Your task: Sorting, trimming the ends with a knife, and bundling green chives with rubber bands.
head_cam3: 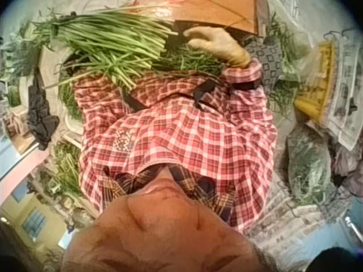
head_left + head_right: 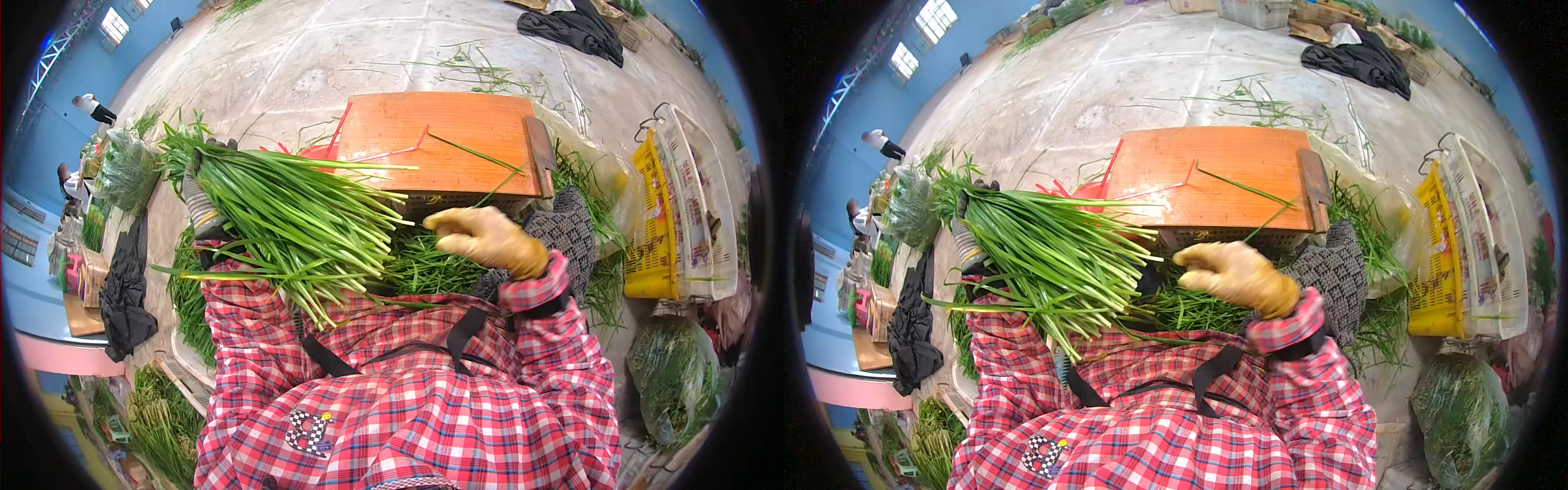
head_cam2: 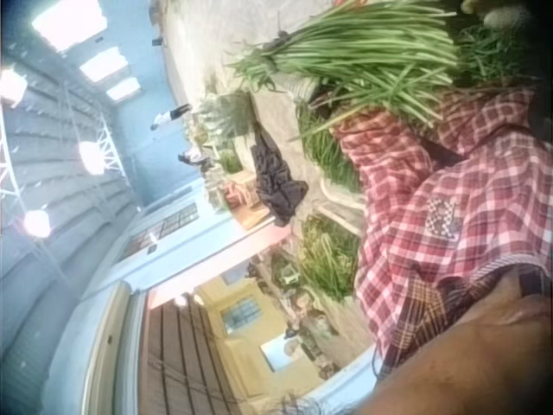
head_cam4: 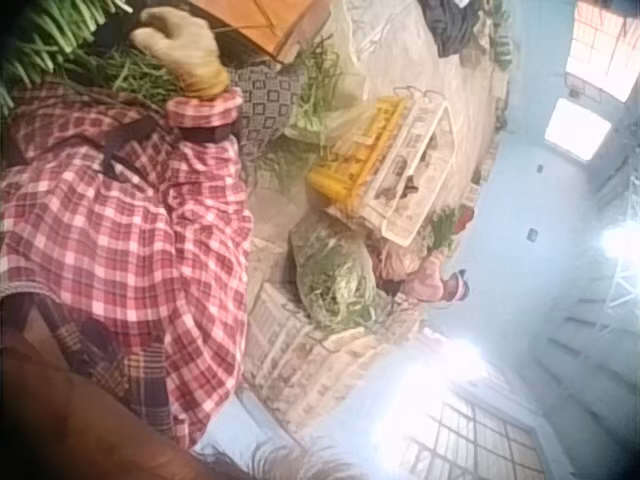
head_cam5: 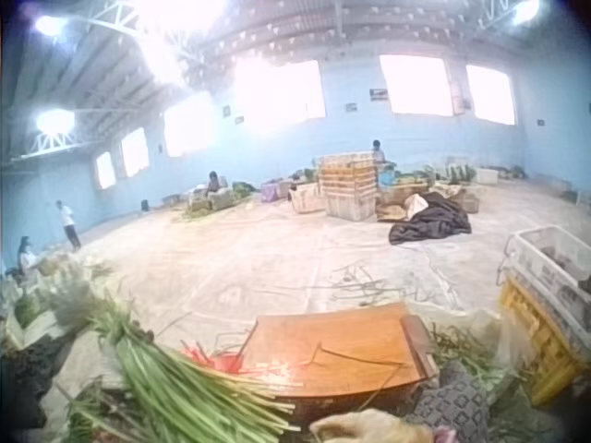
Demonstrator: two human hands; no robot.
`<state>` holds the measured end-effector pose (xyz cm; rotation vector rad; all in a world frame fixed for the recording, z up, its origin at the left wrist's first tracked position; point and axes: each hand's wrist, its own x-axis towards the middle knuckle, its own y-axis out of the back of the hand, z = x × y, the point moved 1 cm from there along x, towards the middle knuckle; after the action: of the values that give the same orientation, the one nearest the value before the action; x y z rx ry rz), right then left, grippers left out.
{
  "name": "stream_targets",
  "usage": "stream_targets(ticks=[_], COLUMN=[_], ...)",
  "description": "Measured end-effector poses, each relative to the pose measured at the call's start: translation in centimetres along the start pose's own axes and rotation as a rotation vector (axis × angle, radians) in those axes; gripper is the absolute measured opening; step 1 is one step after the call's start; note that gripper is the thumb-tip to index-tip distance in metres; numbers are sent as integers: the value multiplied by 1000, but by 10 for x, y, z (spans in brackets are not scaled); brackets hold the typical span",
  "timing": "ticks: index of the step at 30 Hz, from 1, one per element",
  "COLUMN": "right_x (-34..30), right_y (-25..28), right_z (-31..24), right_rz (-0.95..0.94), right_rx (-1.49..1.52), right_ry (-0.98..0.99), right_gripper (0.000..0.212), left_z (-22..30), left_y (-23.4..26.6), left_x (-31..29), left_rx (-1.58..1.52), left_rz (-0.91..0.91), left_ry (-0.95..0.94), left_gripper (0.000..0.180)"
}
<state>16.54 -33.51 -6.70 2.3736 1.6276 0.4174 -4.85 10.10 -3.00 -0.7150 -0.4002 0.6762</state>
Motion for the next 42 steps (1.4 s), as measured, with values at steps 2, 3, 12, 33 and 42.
stream_targets(ticks=[2, 3, 12, 33, 42], right_x=[9, 13, 37, -7, 58], right_y=[-21, -26, -54, -16, -81], right_z=[-5, -9, -55, -39, -39], right_rz=[-1, 8, 24, 82, 17], right_rx=[-311, -296, -338, -402, -634], right_ry=[43, -20, 1, 258, 480], right_gripper=[36, 34, 25, 27, 27], left_z=[-6, -7, 0, 13, -5], left_y=[0, -1, -36, 11, -19], left_x=[9, 7, -13, 4, 10], left_rx=[-107, -107, -51, -134, -149], left_rz=[22, 24, 17, -190, -154], left_ry=[0, 1, -117, -193, -160], left_gripper=[27, 27, 30, 39, 38])
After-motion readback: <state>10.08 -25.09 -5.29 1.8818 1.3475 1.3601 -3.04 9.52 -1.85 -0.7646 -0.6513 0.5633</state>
